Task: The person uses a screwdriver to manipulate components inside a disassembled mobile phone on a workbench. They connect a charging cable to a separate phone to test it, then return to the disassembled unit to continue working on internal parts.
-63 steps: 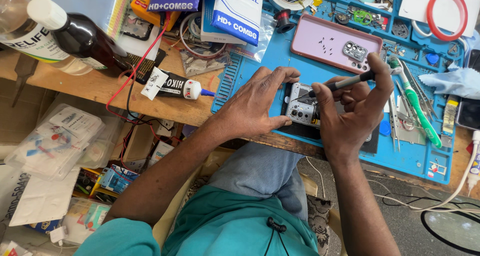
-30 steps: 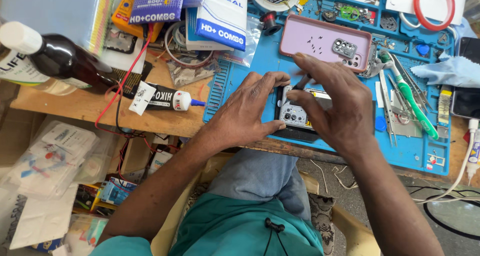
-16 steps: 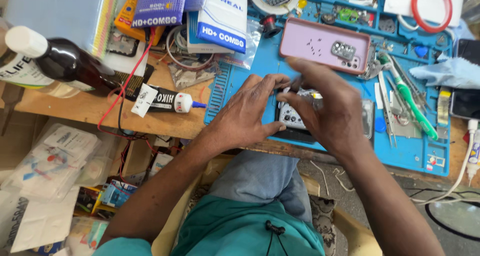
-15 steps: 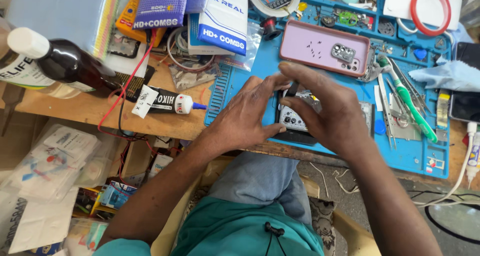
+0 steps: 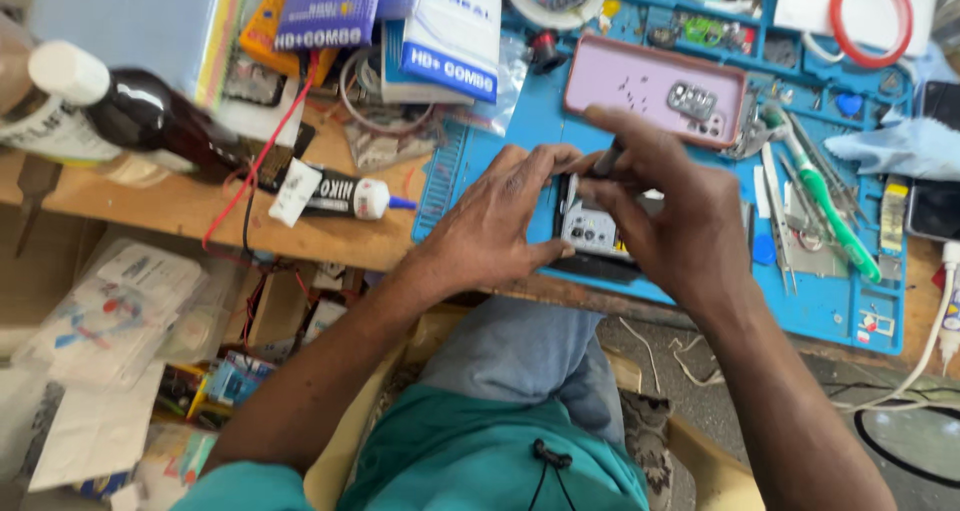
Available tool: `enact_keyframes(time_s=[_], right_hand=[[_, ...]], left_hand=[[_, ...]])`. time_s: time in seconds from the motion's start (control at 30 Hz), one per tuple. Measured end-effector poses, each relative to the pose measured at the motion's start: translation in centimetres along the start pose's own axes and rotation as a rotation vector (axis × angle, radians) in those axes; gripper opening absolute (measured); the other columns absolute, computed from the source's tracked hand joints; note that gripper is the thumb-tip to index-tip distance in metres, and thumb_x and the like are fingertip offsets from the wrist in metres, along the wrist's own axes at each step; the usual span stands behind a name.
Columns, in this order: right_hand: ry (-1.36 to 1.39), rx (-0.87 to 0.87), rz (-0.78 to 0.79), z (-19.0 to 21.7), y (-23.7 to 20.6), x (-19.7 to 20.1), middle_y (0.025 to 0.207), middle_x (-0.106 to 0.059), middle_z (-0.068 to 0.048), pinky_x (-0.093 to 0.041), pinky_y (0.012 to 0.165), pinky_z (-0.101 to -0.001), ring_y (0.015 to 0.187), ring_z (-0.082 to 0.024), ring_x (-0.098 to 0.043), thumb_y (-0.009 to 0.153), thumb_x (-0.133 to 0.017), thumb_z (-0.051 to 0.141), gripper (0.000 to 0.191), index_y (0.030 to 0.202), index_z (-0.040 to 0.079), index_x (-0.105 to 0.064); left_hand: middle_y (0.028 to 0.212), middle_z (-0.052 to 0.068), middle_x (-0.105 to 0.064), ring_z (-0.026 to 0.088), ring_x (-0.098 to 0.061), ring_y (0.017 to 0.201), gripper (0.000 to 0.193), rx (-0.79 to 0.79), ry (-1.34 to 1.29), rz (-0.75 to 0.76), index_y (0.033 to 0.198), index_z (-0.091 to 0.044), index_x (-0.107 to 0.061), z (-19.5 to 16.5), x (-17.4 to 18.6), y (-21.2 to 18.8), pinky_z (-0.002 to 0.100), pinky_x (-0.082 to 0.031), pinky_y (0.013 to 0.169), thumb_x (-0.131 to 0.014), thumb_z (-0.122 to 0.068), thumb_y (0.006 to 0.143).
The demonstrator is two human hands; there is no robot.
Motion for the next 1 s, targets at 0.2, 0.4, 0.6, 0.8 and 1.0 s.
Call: enact_keyframes(time_s=[0.2, 0.4, 0.6, 0.8, 1.0], right_hand=[[-0.049, 0.003, -0.133, -1.8, -2.5, -0.6, 0.107, -0.074, -0.011, -0.064, 0.087, -0.0313, 0.103, -0.016, -0.076, 0.096, -0.083, -0.002, 0.062, 0.149, 0.008, -0.052], [0.383, -0.005, -0.648, -6.2, -8.7, 5.8, 0.110, -0.072, -0.016, -0.063, 0.081, -0.0366, 0.091, -0.021, -0.073, 0.121, -0.066, -0.008, 0.074, 0.164, 0.023, -0.015], [0.396, -0.252, -1.320, -8.3, -21.7, 16.8, 0.109, -0.069, -0.016, -0.063, 0.074, -0.0347, 0.090, -0.023, -0.071, 0.107, -0.070, -0.001, 0.097, 0.168, 0.018, 0.002], [0.212, -0.284, -1.244, -10.7, -27.5, 17.5, 0.119, -0.068, -0.015, -0.065, 0.094, -0.0339, 0.104, -0.021, -0.073, 0.114, -0.067, -0.005, 0.085, 0.168, 0.016, -0.004], [0.161, -0.358, -1.176, -13.2, -28.4, 16.0, 0.117, -0.071, -0.016, -0.066, 0.087, -0.0320, 0.100, -0.019, -0.072, 0.118, -0.064, -0.001, 0.079, 0.167, 0.016, -0.005]], left_hand=[[0.132, 0.016, -0.061, 0.035, -0.056, 0.123, 0.079, 0.080, 0.014, 0.034, 0.138, -0.007, -0.043, 0.7, -0.3, 0.0, 0.047, -0.048, 0.104, -0.087, -0.019, 0.074], [0.134, 0.016, -0.062, 0.034, -0.058, 0.124, 0.078, 0.026, 0.037, 0.004, 0.141, -0.005, -0.043, 0.8, -0.1, -0.1, 0.044, -0.052, 0.106, -0.085, -0.020, 0.077], [0.128, 0.021, -0.059, 0.035, -0.063, 0.114, 0.077, 0.111, 0.156, 0.058, 0.139, -0.001, -0.050, 1.6, -0.3, 0.0, 0.047, -0.051, 0.096, -0.086, -0.021, 0.075], [0.120, 0.019, -0.061, 0.031, -0.062, 0.111, 0.087, 0.247, 0.293, 0.117, 0.141, -0.006, -0.054, 1.1, -0.9, 0.6, 0.044, -0.051, 0.096, -0.090, -0.027, 0.065], [0.118, 0.016, -0.063, 0.028, -0.062, 0.111, 0.086, 0.226, 0.288, 0.113, 0.140, -0.007, -0.055, 0.6, -0.6, 0.8, 0.042, -0.051, 0.098, -0.089, -0.025, 0.064]])
Point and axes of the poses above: each hand's wrist, its own y-axis towards the middle knuckle, its own x-axis out of the back of the hand, z = x × y, the point moved 8 cm from there along y, towards the middle knuckle
